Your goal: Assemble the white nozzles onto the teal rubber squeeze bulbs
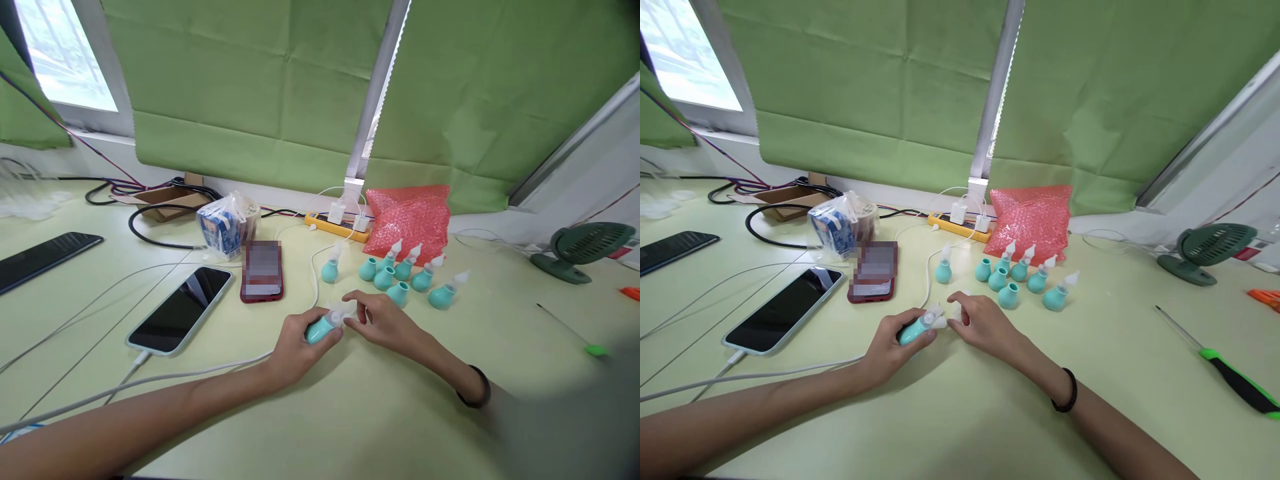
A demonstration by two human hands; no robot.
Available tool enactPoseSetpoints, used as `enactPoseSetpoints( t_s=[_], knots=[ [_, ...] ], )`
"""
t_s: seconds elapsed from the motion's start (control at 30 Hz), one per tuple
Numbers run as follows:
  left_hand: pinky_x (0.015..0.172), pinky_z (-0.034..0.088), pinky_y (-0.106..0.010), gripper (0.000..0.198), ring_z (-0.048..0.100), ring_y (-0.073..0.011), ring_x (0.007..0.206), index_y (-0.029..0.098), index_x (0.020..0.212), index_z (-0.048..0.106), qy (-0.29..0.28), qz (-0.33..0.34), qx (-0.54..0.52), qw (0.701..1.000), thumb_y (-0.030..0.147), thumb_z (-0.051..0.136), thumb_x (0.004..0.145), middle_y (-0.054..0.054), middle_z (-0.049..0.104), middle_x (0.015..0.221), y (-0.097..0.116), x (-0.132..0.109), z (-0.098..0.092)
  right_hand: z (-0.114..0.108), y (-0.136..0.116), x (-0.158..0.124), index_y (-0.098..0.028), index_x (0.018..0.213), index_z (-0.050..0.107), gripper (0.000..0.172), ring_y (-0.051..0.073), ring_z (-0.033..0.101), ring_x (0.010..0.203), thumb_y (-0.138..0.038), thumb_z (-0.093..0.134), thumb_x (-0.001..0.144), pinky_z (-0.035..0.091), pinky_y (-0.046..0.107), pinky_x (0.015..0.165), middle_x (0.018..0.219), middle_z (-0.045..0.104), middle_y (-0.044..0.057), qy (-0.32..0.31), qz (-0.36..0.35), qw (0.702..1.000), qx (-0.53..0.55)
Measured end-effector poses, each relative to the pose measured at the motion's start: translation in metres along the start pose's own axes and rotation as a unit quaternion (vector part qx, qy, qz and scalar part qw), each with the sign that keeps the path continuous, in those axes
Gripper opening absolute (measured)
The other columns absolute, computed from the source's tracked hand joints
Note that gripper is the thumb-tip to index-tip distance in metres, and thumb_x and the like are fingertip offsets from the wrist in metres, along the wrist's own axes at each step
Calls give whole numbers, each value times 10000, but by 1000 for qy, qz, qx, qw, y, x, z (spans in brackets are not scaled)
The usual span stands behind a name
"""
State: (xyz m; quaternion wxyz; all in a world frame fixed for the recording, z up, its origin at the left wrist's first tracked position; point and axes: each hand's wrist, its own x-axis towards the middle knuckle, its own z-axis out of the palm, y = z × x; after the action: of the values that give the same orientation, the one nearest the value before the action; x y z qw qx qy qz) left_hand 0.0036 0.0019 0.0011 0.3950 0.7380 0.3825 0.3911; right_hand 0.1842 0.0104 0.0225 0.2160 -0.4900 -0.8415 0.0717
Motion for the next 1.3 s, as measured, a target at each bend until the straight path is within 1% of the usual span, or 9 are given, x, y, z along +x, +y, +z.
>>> enactPoseSetpoints(
  t_s=[0.1, 0.17, 0.3, 0.4, 0.6, 0.77, 0.93, 1.03, 1.3],
  knots=[
    [529, 322, -208, 267, 405, -105, 562, 136, 736, 536, -21, 13, -34, 999, 330, 371, 817, 11, 473, 607, 1, -1, -4, -4, -10, -5, -172, 895, 532, 178, 72, 380, 405, -213, 522, 722, 333, 206, 426, 537, 496, -29, 160, -61, 985, -5],
    [537, 328, -214, 296, 400, -108, 568, 137, 710, 505, -26, 18, -52, 998, 314, 309, 843, 10, 459, 604, 1, -1, -6, -5, -16, -9, -189, 887, 545, 176, 71, 403, 427, -192, 551, 711, 357, 202, 428, 589, 534, -9, 219, -120, 968, -14],
    [555, 325, -219, 232, 389, -109, 595, 141, 755, 474, -24, 35, -52, 998, 319, 346, 832, 10, 448, 641, 0, -2, -5, -2, -18, -11, -214, 921, 586, 225, 98, 527, 571, -164, 583, 702, 427, 205, 483, 752, 602, 45, 185, -204, 961, -27],
    [495, 274, -204, 205, 338, -89, 536, 150, 772, 435, -47, 32, -73, 996, 349, 400, 810, 39, 386, 585, -2, -3, -4, -3, -17, -8, -211, 876, 620, 189, 116, 565, 627, -147, 590, 700, 463, 215, 517, 745, 618, 52, 170, -214, 960, 53],
    [457, 212, -204, 223, 285, -75, 490, 162, 735, 396, -103, 31, -130, 986, 374, 406, 802, 56, 321, 542, -7, -4, -4, -9, -18, -3, -200, 694, 660, 97, 129, 578, 574, -126, 650, 633, 470, 245, 509, 651, 629, 28, 120, -135, 946, 269],
    [460, 216, -207, 233, 299, -76, 493, 162, 713, 390, -111, 27, -140, 984, 379, 406, 798, 49, 349, 548, -10, -2, -4, -6, -16, -3, -199, 703, 672, 101, 119, 556, 518, -127, 622, 652, 467, 240, 440, 627, 612, 22, 52, -54, 922, 379],
    [446, 219, -200, 240, 298, -75, 478, 166, 711, 378, -70, 16, -118, 990, 390, 411, 792, 59, 334, 526, -6, -3, -3, 0, -24, -4, -195, 742, 672, 120, 112, 546, 500, -133, 609, 662, 483, 251, 447, 636, 597, 25, 100, -8, 904, 416],
    [465, 256, -201, 228, 334, -80, 506, 170, 713, 356, -40, 22, -106, 993, 373, 432, 784, 47, 391, 564, -2, -5, -3, 4, -29, -7, -195, 752, 676, 113, 110, 544, 489, -166, 615, 661, 486, 255, 449, 665, 614, 35, 129, 28, 903, 408],
    [502, 305, -219, 211, 403, -102, 545, 180, 738, 332, -44, 31, -92, 994, 359, 433, 787, 18, 484, 629, -1, -6, -2, 4, -40, -9, -184, 676, 686, 69, 111, 531, 483, -208, 649, 624, 479, 261, 455, 629, 611, 31, 129, 107, 873, 457]
  ],
)
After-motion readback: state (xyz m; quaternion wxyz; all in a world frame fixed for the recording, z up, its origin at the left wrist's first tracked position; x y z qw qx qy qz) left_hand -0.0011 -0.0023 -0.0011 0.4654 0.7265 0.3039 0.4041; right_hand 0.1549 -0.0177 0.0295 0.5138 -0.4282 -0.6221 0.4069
